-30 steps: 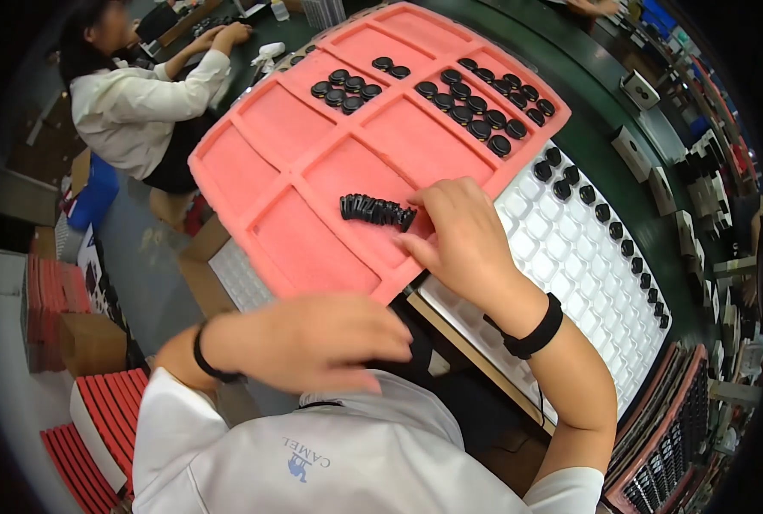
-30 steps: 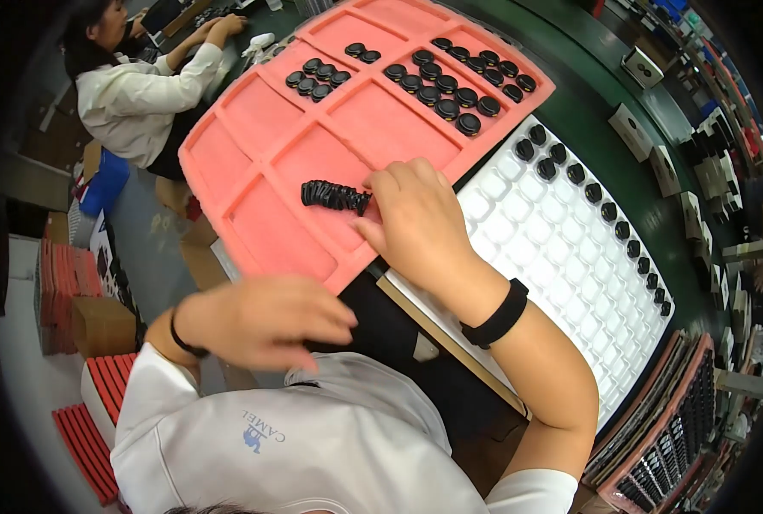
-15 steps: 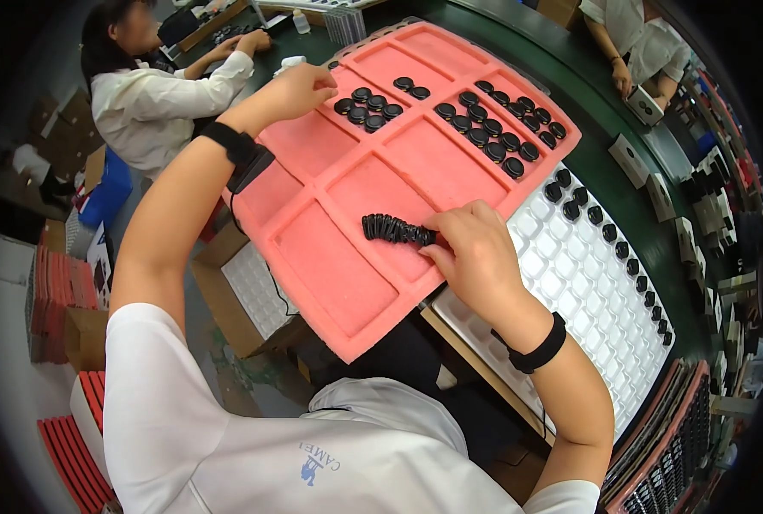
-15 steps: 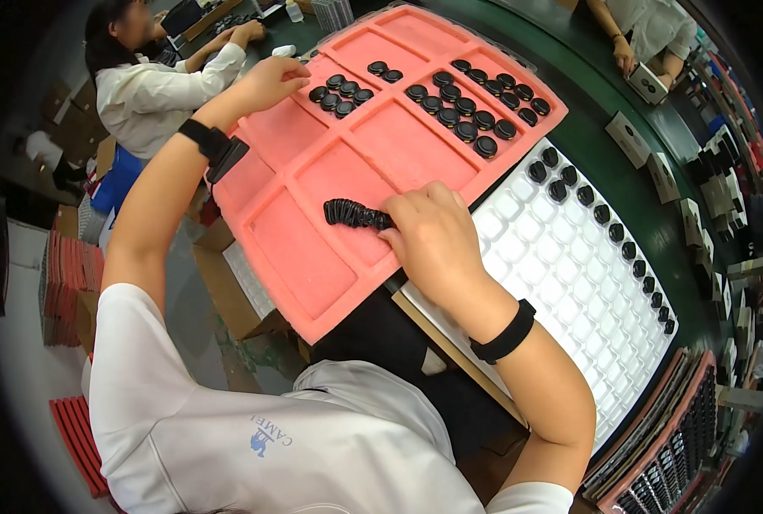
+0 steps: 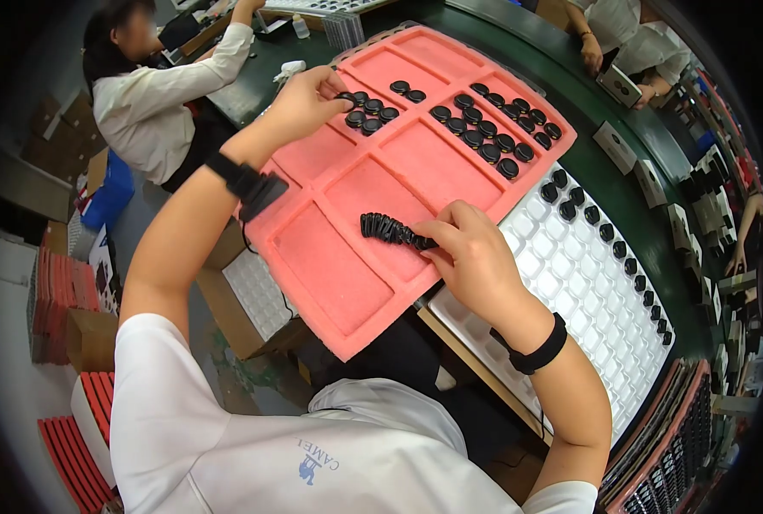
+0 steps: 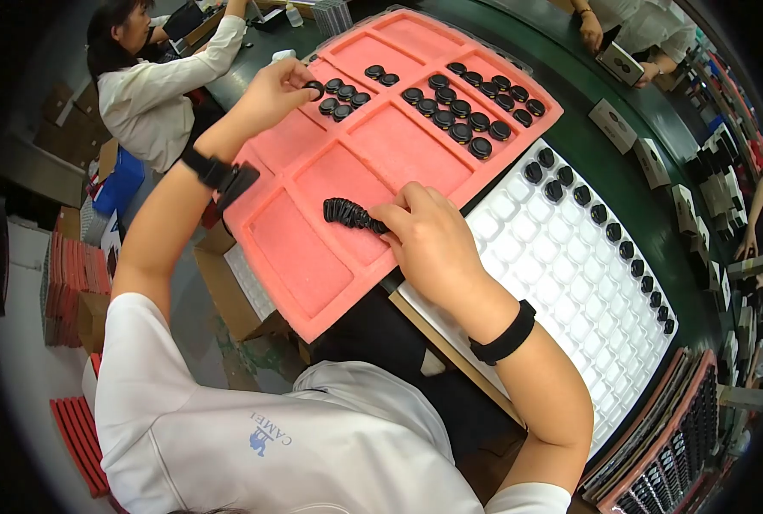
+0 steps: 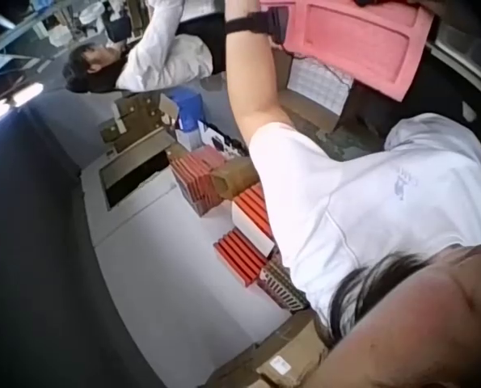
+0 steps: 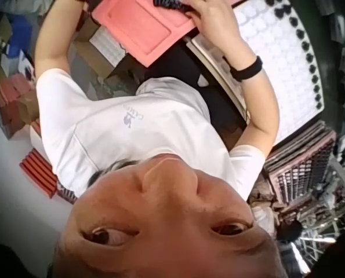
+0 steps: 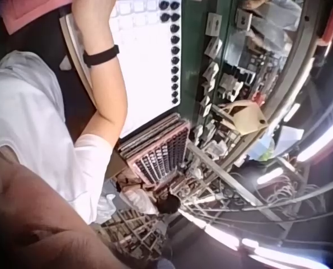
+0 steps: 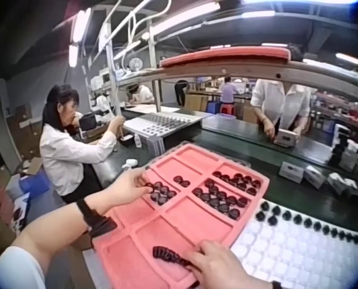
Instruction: The person picks up two black components from a pink tray, presses them together to assemble a unit, and places the finished unit into a white grid tray.
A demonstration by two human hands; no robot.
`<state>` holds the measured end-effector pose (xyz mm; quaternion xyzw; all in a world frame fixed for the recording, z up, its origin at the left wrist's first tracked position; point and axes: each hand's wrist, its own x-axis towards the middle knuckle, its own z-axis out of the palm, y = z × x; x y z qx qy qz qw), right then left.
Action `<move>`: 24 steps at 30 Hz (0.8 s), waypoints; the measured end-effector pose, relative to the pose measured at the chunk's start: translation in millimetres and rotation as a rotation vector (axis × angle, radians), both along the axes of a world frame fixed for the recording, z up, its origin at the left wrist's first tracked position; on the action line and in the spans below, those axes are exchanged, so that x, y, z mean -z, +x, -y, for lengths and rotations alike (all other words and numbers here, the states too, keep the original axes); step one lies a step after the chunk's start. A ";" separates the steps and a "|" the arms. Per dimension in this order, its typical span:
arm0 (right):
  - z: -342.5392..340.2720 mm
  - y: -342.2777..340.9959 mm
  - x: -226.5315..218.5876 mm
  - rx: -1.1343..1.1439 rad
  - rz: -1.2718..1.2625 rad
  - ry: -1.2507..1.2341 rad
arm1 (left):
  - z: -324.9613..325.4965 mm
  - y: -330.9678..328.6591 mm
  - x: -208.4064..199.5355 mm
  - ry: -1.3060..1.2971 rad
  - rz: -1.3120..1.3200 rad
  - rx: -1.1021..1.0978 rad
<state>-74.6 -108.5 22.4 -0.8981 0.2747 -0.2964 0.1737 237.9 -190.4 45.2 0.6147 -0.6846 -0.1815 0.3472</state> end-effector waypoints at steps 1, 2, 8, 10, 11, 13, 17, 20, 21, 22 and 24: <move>-0.2 -0.9 -0.5 -0.001 -0.003 0.029 | -13.4 -13.9 -5.1 -0.051 -0.073 0.050; -0.4 -1.4 -1.2 -0.003 -0.006 0.058 | -29.3 -28.4 -10.8 -0.102 -0.147 0.098; -0.9 -1.9 3.7 -0.014 0.003 0.053 | -145.7 -93.6 -34.7 0.159 -0.785 0.258; -2.5 -4.0 3.0 -0.025 0.004 -0.007 | -170.8 -104.0 -31.3 0.185 -0.858 0.287; -3.0 -4.1 3.0 -0.033 0.006 -0.036 | -179.5 -107.1 -24.9 0.205 -0.898 0.293; -5.6 -6.1 1.1 -0.037 0.016 -0.027 | -191.4 -113.2 -14.7 0.226 -0.937 0.303; -17.0 -14.6 -3.6 -0.020 0.088 0.124 | -200.6 -132.0 -0.6 0.292 -1.098 0.225; -32.7 -26.2 -14.4 0.016 0.200 0.385 | -204.5 -146.1 1.6 0.363 -1.412 0.250; -39.0 -33.4 -22.0 0.013 0.222 0.455 | -206.1 -148.0 3.6 0.371 -1.411 0.253; -45.7 -40.6 -28.1 0.011 0.244 0.526 | -207.4 -149.7 7.0 0.381 -1.397 0.279; -60.2 -50.6 -28.5 0.023 0.270 0.598 | -209.1 -154.2 11.8 0.405 -1.370 0.337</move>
